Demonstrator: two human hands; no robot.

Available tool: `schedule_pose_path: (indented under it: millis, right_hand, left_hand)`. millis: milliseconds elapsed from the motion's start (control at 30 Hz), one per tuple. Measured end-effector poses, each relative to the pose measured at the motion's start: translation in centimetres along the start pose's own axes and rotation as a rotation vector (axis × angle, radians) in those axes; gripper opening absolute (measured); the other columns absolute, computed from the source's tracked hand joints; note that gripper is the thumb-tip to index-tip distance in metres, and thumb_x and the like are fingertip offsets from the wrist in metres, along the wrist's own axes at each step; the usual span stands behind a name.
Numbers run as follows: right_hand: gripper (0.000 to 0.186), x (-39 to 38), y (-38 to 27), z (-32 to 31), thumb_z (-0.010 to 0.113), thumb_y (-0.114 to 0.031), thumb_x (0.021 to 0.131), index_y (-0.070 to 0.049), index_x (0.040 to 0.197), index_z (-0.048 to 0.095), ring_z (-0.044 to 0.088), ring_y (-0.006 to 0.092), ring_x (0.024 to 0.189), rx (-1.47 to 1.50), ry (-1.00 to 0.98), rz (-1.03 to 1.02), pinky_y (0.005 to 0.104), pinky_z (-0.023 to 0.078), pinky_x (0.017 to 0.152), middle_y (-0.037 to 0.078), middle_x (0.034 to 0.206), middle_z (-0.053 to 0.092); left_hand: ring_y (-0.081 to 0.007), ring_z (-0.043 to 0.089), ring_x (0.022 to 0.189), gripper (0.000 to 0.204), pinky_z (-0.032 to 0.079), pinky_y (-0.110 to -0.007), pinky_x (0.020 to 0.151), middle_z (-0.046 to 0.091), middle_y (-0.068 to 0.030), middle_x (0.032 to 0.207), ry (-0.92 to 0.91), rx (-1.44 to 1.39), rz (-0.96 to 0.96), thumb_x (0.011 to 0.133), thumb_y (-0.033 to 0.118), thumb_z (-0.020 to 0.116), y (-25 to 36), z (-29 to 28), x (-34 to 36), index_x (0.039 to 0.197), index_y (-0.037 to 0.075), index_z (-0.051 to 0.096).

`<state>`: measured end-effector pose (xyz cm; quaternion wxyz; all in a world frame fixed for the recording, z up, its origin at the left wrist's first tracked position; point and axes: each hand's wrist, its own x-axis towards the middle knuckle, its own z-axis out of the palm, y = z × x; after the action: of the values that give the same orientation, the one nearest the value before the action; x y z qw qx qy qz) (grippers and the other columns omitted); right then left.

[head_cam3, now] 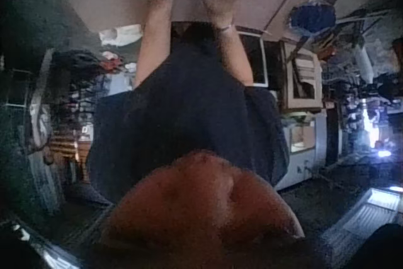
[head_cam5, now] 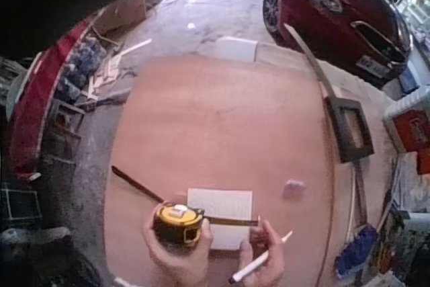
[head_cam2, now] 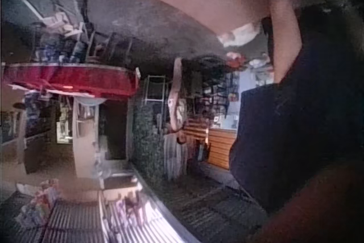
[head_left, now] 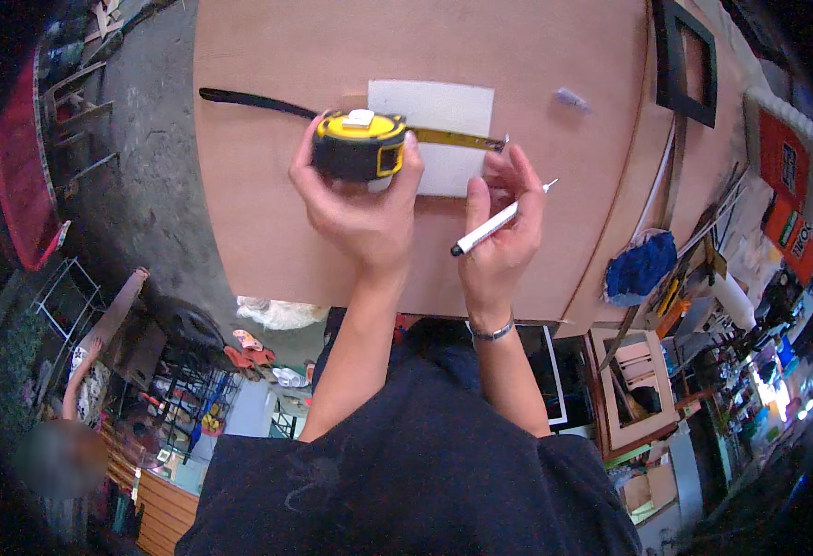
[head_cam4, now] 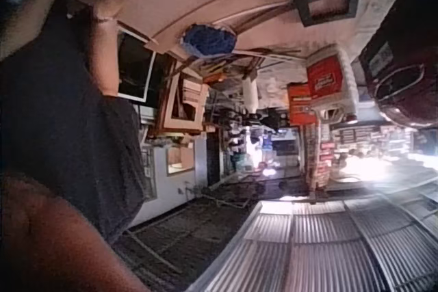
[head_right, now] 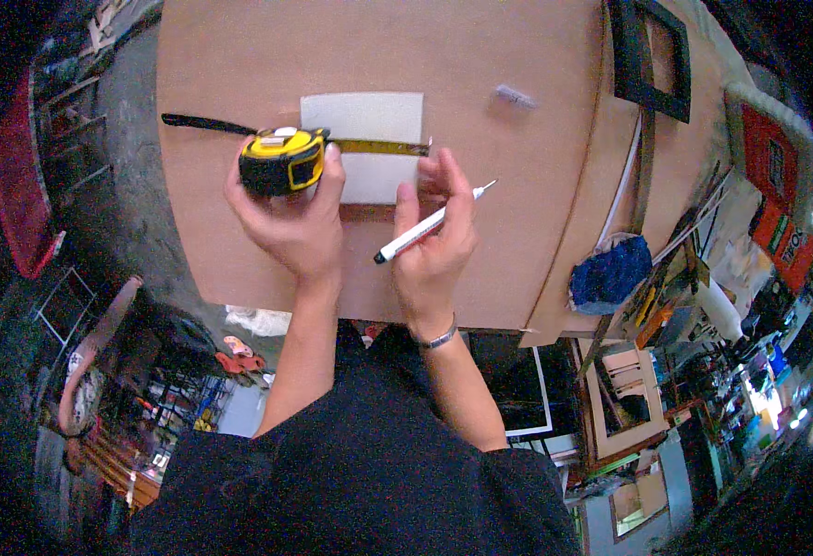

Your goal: The person measures a small white card with a tape measure and marks it with a pen. They then use a wooden ruler to draw straight lines on the card and place it on a larger cardboard sheet. Finally, they pick up a utility knife.

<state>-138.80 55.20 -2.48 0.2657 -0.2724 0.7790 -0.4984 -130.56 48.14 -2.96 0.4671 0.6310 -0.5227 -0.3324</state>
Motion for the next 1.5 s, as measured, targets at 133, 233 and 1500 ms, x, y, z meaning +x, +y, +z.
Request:
schedule_pose_path:
  millis: [133,233,1500]
  right_hand:
    - [0.047,-1.3,-0.4,-1.0,0.068,-0.006,0.096,0.002,0.139,0.052,0.066,0.0223,0.101,-0.053,-0.063,0.039,0.0346,0.055,0.087,0.016,0.115,0.067]
    - [0.042,-1.5,0.4,-1.0,0.065,-0.008,0.099,0.002,0.138,0.053,0.066,0.0215,0.102,-0.018,-0.063,0.017,0.0338,0.054,0.088,0.015,0.113,0.067]
    - [0.006,4.6,-0.4,3.1,0.059,-0.002,0.078,0.001,0.073,0.061,0.049,0.0113,0.051,0.126,-0.171,-0.267,0.0269,0.038,0.049,0.006,0.061,0.056]
  left_hand:
    - [-0.027,0.061,0.114,0.075,0.06,-0.037,0.092,0.053,-0.0199,0.126,-0.012,0.153,-0.005,0.075,0.006,0.088,0.3,-1.6,-0.6,0.134,-0.005,0.043]
    - [-0.028,0.06,0.116,0.077,0.056,-0.038,0.095,0.054,-0.0191,0.126,-0.007,0.154,0.021,0.074,0.009,0.089,-0.7,-1.2,-0.3,0.135,-0.004,0.045]
    - [-0.0334,0.056,0.124,0.087,0.05,-0.043,0.105,0.053,-0.0202,0.135,0.004,0.206,0.16,0.074,0.019,0.089,-3.3,-3.3,3.0,0.143,0.0,0.041]
